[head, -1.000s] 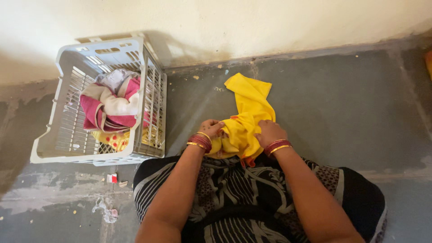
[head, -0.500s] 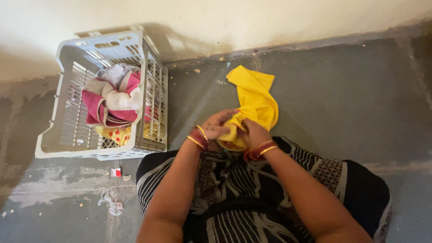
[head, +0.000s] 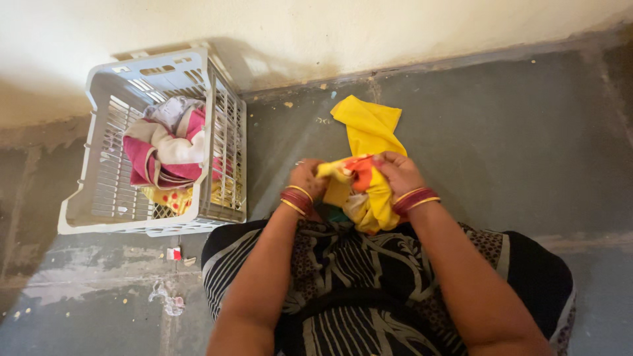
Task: The person sits on the floor and folds several pieces of clothing, including a yellow polka-dotted cloth, a white patterned cloth, a pink and white striped towel, and a yellow t-shirt. The person places the folded items into a white plastic basket.
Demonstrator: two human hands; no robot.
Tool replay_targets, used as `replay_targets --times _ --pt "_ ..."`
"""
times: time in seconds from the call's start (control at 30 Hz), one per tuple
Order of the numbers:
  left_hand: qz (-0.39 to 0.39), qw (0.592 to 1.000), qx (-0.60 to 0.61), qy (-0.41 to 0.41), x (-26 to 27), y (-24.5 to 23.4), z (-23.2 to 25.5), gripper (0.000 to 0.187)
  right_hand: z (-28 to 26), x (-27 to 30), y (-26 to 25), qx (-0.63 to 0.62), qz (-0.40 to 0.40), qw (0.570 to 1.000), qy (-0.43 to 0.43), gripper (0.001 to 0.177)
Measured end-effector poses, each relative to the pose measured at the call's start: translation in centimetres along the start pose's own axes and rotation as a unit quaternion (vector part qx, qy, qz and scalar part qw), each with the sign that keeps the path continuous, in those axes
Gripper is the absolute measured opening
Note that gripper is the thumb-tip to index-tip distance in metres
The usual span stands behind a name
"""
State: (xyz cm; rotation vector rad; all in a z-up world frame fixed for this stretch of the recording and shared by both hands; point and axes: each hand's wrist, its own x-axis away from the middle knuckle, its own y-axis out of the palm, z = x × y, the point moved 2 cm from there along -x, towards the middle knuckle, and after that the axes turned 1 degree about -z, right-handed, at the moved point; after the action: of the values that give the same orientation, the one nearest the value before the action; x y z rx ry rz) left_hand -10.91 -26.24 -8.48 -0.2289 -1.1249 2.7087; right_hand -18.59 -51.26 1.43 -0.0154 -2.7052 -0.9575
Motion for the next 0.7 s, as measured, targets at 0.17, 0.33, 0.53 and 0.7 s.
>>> replay_targets --times 0.17,0.33,0.53,0.7 --pt "0.048 0.964 0.196 -0.175 -0.9 -0.5 -3.1 0.079 -5.3 2.2 1.1 -0.083 -0.029 0.996 -0.030 0.027" --pt "0.032 0.961 0.193 -0.197 0.1 0.5 -0.7 0.100 -6.2 1.9 -0.7 -0.133 -0.008 0.987 -0.090 0.021" --pt "-0.072 0.986 -0.074 -0.129 3.5 1.0 5.4 0.063 -4.8 1.4 -0.2 -0.174 -0.051 0.977 -0.117 0.011" --pt "-0.227 0.669 0.657 -0.264 6.8 4.2 9.7 0.038 -4.8 2.6 1.6 -0.129 -0.123 0.980 -0.093 0.013"
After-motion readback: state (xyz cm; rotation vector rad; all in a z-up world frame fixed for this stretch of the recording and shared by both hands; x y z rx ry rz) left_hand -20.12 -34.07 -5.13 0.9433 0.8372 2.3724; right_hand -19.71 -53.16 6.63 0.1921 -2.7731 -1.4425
